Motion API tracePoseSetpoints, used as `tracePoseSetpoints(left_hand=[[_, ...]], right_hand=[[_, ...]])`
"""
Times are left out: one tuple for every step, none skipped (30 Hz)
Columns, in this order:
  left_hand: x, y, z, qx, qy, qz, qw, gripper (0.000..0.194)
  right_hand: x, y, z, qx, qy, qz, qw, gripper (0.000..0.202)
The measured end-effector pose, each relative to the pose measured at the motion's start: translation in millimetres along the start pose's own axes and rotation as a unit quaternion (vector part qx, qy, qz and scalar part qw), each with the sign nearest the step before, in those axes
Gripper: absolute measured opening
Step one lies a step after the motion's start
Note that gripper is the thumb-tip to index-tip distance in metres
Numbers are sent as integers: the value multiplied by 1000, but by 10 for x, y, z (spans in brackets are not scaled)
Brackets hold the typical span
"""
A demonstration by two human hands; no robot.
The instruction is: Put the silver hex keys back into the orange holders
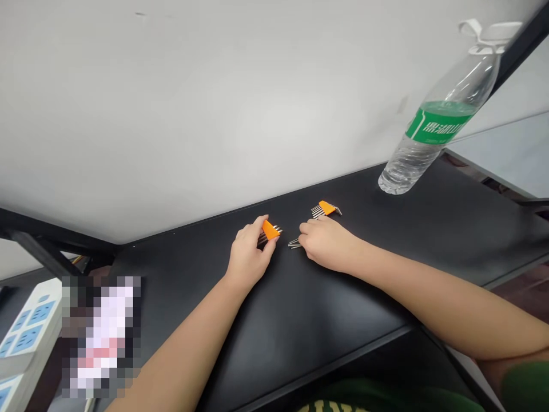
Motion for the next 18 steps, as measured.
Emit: tracePoseSetpoints(left_hand=[[2, -1, -2, 0, 5, -3, 1000, 48], [3, -3, -5, 0, 9, -6, 1000, 48], [5, -5, -7, -1, 13, -9, 1000, 48], [6, -8, -9, -2, 15, -12, 1000, 49], [7, -12, -10, -3, 18, -16, 1000, 49], [6, -15, -9, -4, 22, -21, 1000, 49], [5, -17, -7, -5, 29, -25, 999, 49], [2, -20, -4, -6, 40, -29, 999, 49], [-2, -21, 0, -8, 53, -32, 998, 49], [-8, -22, 5, -9, 68, -34, 997, 49], [-14, -22, 9, -10, 82, -36, 996, 49], [-20, -23, 13, -10, 94, -38, 995, 49], [-25, -23, 16, -8, 104, -39, 994, 49], [-29, -24, 17, -7, 112, -40, 993, 49], [-32, -26, 17, -6, 118, -41, 992, 49], [-33, -28, 17, -4, 121, -41, 992, 49], [-33, -29, 16, -2, 123, -41, 992, 49], [-32, -31, 14, -1, 125, -42, 991, 49]], right_hand=[[6, -6, 3, -2, 1, 6, 1000, 17], [7, -17, 5, -4, 4, 8, 1000, 17], [1, -33, 8, -7, 8, 6, 1000, 16], [-10, -54, 11, -13, 16, 0, 1000, 16], [-26, -80, 14, -24, 27, -10, 999, 15], [-44, -107, 18, -35, 39, -25, 998, 14], [-62, -134, 22, -46, 53, -43, 997, 13], [-78, -157, 26, -54, 64, -64, 994, 12], [-91, -175, 29, -59, 74, -85, 992, 11], [-100, -186, 30, -64, 80, -104, 989, 10], [-104, -192, 30, -69, 82, -119, 987, 10], [-106, -191, 30, -76, 82, -129, 985, 10], [-105, -187, 28, -84, 80, -137, 984, 10], [-103, -180, 27, -91, 76, -142, 983, 11], [-99, -172, 25, -96, 69, -145, 982, 11], [-95, -165, 24, -99, 60, -148, 982, 11], [-91, -159, 24, -102, 52, -149, 982, 12], [-88, -156, 26, -105, 45, -148, 982, 13]])
Point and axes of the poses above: each hand's wrist, its own z-axis away from the middle knuckle, its own y-axis out of the palm, x = y × z, the point moved 1 cm from there along -z, towards the middle knuckle, and after that the axes turned 12 degrees about y, right-handed, at the moved point
